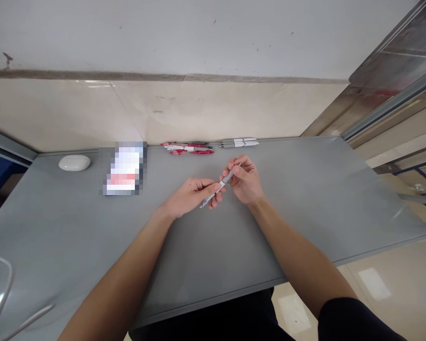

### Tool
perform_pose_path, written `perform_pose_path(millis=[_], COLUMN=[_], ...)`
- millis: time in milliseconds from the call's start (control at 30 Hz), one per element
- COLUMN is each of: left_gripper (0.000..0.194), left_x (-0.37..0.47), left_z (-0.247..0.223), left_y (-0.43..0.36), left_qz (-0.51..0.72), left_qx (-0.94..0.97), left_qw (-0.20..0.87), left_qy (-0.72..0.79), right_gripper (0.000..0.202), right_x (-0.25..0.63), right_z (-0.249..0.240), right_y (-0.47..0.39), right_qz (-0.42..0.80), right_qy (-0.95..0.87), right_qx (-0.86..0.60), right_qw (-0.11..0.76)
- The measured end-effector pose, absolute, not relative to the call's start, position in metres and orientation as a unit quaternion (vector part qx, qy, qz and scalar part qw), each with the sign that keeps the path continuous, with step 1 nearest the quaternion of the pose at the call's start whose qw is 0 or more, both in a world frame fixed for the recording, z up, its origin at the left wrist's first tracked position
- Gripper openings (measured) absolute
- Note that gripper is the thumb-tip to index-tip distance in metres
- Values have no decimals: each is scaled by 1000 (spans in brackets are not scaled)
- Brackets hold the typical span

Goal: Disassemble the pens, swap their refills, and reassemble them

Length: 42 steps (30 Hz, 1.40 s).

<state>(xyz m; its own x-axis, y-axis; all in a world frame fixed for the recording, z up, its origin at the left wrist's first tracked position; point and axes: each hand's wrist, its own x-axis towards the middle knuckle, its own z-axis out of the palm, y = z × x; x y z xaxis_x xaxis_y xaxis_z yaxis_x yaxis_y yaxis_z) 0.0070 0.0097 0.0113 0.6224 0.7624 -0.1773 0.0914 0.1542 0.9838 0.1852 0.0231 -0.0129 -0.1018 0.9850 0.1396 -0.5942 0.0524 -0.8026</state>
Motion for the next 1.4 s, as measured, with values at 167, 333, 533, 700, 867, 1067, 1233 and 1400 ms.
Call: perform_pose_path(millis=[167, 333, 533, 700, 867, 1067, 1233, 1400], left_gripper=[33, 28, 34, 35, 35, 31, 33, 33], left_x=[8, 13, 12, 8, 7, 8, 12, 13], left_z=[9, 6, 7, 7, 6, 3, 6, 8], left_y=[11, 11, 12, 11, 11, 12, 10, 10], left_qz=[277, 323, 307, 292, 266, 296, 320, 317], left_qx=[630, 646, 665, 632, 604, 607, 641, 648], left_qw=[625, 561, 556, 624, 662, 638, 572, 565], left_qy=[370, 406, 394, 354, 355, 370, 401, 400], right_gripper=[20, 23, 18, 19, 11, 15, 17, 14], right_x=[184, 180, 181, 187, 188, 187, 186, 186], right_z=[-11, -10, -9, -11, -12, -13, -10, -10], right_y=[23, 22, 23, 24, 23, 24, 23, 24], right_qz=[624, 603, 612, 636, 638, 618, 606, 623], right_qy=[-383, -367, -374, -392, -394, -378, -372, -370], right_qx=[-260, -291, -297, -273, -263, -281, -304, -296], right_qw=[629, 646, 631, 607, 608, 629, 634, 623])
